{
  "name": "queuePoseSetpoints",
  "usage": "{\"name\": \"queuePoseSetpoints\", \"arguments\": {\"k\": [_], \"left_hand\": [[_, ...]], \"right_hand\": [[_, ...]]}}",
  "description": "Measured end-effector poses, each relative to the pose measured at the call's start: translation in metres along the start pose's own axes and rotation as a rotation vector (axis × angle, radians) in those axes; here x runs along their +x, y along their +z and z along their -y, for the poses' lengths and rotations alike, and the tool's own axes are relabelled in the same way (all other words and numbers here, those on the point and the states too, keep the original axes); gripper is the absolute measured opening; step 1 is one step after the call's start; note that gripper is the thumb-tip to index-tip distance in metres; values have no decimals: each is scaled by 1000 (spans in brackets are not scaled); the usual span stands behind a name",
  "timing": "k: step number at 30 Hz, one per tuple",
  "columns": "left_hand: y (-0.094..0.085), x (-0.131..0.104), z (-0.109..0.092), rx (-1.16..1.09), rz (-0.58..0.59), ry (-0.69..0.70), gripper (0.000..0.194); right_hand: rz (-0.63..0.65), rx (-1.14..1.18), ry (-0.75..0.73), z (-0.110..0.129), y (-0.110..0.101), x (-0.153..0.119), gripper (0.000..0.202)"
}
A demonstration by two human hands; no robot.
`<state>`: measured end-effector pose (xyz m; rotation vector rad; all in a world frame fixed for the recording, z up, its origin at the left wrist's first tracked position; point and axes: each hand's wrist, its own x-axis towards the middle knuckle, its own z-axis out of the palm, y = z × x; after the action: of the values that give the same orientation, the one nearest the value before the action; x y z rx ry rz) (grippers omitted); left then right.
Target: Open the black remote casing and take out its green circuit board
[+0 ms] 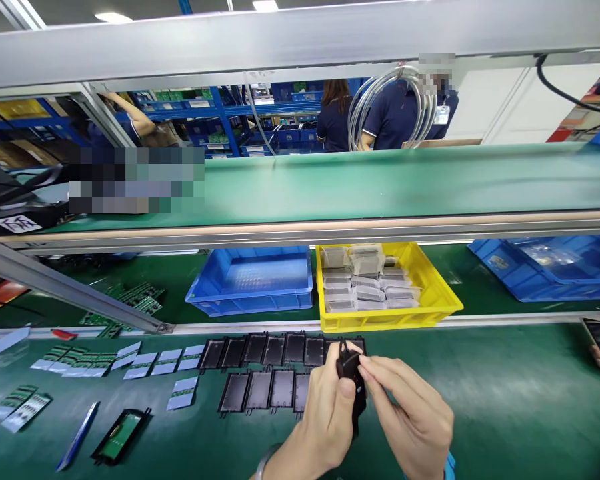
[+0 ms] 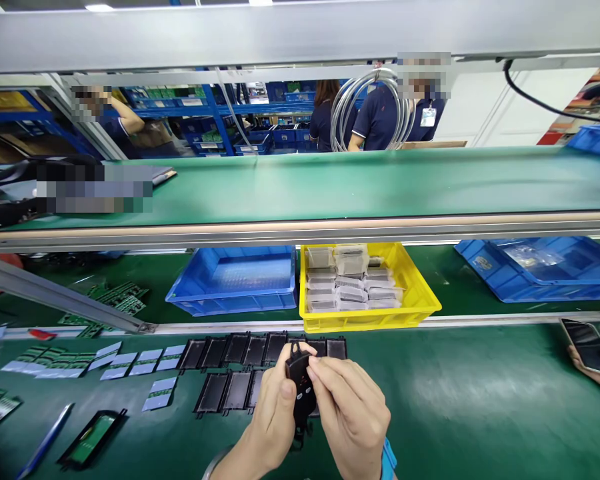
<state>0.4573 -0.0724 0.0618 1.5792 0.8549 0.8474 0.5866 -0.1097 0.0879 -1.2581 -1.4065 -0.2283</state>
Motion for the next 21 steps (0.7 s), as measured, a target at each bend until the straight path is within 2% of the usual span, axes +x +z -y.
{"name": "queuePoseSetpoints", "arguments": {"k": [5,7,11,13,17,19,21], "left_hand": [[4,-1,-2,76,-116,19,59],[3,2,-3,111,-98,74,54],[1,11,-4,125,-1,302,50],[0,14,-5,102,16,354,49],[-1,14,-5,45,16,299,52],[-1,12,-5,-11,-24,222,54],[1,11,-6,-120,-38,117,57]], "right_hand": [[-22,5,13,2,5,-2,27],[-17,6,26,2,7,-4,26],[-6,44,76,1,9,-6,23],[24,91,129,2,9,-6,19],[58,151,200,6,8,-5,13],[39,206,235,8,8,-6,13],[43,302,330,7,6,-6,12]]}}
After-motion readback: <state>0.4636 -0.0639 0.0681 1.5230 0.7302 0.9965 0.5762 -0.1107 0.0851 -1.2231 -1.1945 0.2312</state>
